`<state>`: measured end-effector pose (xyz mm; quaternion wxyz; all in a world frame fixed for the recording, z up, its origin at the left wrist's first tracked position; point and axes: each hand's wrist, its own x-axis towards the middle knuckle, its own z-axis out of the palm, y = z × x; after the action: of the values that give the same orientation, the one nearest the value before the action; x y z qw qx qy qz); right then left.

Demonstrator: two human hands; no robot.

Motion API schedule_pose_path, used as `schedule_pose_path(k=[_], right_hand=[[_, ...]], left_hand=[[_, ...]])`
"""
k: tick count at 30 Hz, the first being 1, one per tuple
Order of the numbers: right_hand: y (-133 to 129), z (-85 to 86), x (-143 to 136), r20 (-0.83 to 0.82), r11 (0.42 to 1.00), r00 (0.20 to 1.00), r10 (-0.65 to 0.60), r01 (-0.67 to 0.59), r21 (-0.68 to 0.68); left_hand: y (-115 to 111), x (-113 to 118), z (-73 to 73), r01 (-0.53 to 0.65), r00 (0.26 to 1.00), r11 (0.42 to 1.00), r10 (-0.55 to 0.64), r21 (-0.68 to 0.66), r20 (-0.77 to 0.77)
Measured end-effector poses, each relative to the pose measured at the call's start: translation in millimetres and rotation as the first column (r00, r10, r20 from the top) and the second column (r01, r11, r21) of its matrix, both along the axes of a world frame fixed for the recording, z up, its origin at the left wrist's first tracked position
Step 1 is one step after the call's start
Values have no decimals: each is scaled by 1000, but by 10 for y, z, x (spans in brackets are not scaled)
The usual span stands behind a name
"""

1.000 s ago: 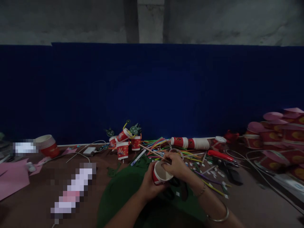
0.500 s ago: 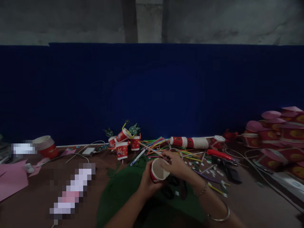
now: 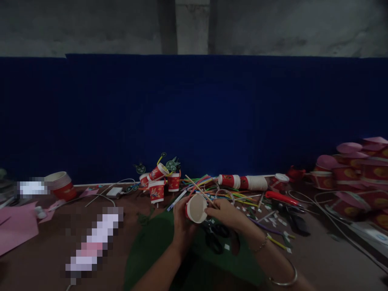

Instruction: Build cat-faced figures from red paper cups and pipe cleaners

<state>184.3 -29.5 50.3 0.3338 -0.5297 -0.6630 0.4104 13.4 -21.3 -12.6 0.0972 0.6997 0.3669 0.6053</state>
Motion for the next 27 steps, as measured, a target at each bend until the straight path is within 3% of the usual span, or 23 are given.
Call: schedule_pose_path(k=[5,12,23,27], right_hand=[[19,-2,-10,-21,1000,1000,20,-19,22],[1,26,-37,-15,999,1000,24,-24,35],[55,-57,-30,126,993,991,-40,25,119],[51,-24,-42,134,976,982,-134,107,191]], left_hand=[[-7,-35,19,-53,990,991,68,121,-124],[-18,-49,13,-79,977,989,101,122,-189],[0,-14,9,-35,990,995,47,92,-134],[-6,33,6,42,999,998,-42,-39,8]])
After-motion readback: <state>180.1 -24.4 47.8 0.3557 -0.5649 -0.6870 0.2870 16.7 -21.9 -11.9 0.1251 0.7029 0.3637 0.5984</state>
